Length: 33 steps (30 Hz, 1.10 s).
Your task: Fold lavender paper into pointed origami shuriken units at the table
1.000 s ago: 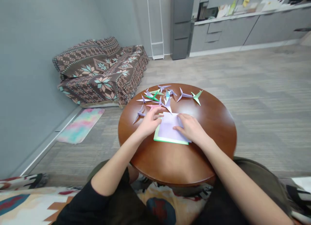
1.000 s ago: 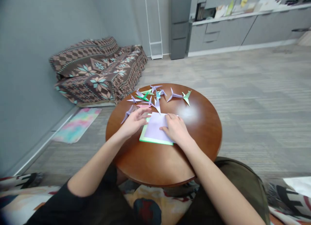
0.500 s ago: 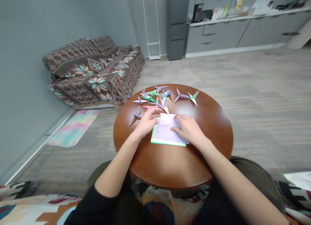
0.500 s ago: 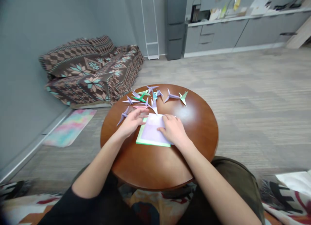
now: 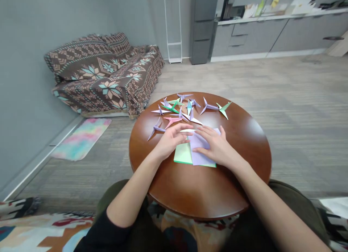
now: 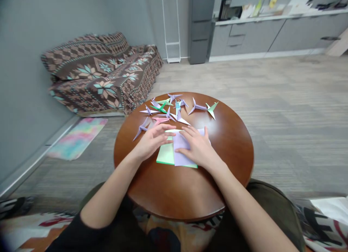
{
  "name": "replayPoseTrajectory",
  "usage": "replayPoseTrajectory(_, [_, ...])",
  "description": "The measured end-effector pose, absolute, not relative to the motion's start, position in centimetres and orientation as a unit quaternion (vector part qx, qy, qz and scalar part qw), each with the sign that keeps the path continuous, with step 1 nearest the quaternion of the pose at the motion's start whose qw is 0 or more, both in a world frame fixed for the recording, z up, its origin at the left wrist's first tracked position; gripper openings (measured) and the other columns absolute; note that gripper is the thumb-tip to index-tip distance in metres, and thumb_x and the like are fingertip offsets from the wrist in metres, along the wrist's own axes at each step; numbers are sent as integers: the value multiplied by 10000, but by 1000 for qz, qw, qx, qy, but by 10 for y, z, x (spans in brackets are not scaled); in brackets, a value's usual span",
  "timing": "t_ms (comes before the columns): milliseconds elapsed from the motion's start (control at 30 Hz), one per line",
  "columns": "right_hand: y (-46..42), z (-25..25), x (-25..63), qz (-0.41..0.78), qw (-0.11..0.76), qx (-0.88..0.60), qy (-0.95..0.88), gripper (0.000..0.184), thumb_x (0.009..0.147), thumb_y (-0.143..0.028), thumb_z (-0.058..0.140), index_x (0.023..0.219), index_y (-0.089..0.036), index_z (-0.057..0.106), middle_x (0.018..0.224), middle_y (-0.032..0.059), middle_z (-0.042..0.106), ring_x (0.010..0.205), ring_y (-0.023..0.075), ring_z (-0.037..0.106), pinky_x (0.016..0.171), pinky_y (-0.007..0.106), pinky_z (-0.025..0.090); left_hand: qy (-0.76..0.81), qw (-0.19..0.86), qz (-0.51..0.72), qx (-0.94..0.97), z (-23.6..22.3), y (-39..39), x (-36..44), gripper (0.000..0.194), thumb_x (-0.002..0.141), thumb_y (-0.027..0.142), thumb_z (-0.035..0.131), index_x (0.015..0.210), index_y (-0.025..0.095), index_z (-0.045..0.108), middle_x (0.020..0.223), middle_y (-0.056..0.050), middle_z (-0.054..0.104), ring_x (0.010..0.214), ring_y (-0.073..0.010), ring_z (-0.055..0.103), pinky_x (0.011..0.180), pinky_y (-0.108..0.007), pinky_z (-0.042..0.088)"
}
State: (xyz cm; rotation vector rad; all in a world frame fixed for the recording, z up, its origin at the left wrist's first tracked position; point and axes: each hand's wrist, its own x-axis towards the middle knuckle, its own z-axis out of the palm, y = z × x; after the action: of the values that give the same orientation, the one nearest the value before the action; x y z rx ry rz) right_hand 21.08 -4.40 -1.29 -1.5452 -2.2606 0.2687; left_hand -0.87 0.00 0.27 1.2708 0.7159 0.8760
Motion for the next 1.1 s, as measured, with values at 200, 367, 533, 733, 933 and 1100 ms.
replayPoseTrajectory(200, [-41,-16,213,166,176,-506,-828,540,929,-284,723,1448,-208,594,1555,161,605,1423,347,581,1201,612,371,299,648,380,588,5,-3,-6,307,805,169,764,1111,174,733,1246,-104,746,1147,-240,729,987,-368,582])
replayPoseTrajectory(367, [-32,-24,223,175,200,-492,-829,246,925,-196,696,1170,-190,717,1367,160,727,1295,342,670,1117,511,487,374,470,397,694,-3,2,-3,276,833,64,567,1037,158,726,1093,-87,772,1079,-236,742,978,-397,590])
replayPoseTrajectory(533, [-29,-30,225,153,222,-499,-823,72,937,-162,650,988,-196,687,1244,142,721,1168,316,691,1054,491,514,361,285,254,851,-10,1,-3,398,865,101,622,1246,189,696,1354,-120,720,1320,-291,640,1183,-505,476])
replayPoseTrajectory(733, [-32,-31,231,157,216,-509,-818,366,919,-325,729,1236,-163,645,1440,208,639,1391,363,577,1150,566,442,330,236,146,902,-17,-3,3,850,818,387,867,1550,181,488,1653,-198,468,1563,-349,415,1300,-550,317])
replayPoseTrajectory(933, [-34,-28,240,175,149,-548,-804,759,848,-525,786,1497,-230,528,1658,214,454,1582,402,356,1243,701,250,301,244,152,909,-20,1,1,786,869,416,825,1547,188,500,1628,-197,503,1536,-351,456,1281,-546,348])
replayPoseTrajectory(1100, [-34,-26,246,138,127,-586,-788,793,861,-581,755,1526,-229,505,1663,220,443,1550,427,397,1202,729,289,284,249,158,912,-23,3,0,612,930,334,761,1496,215,561,1601,-176,541,1525,-343,471,1283,-545,346])
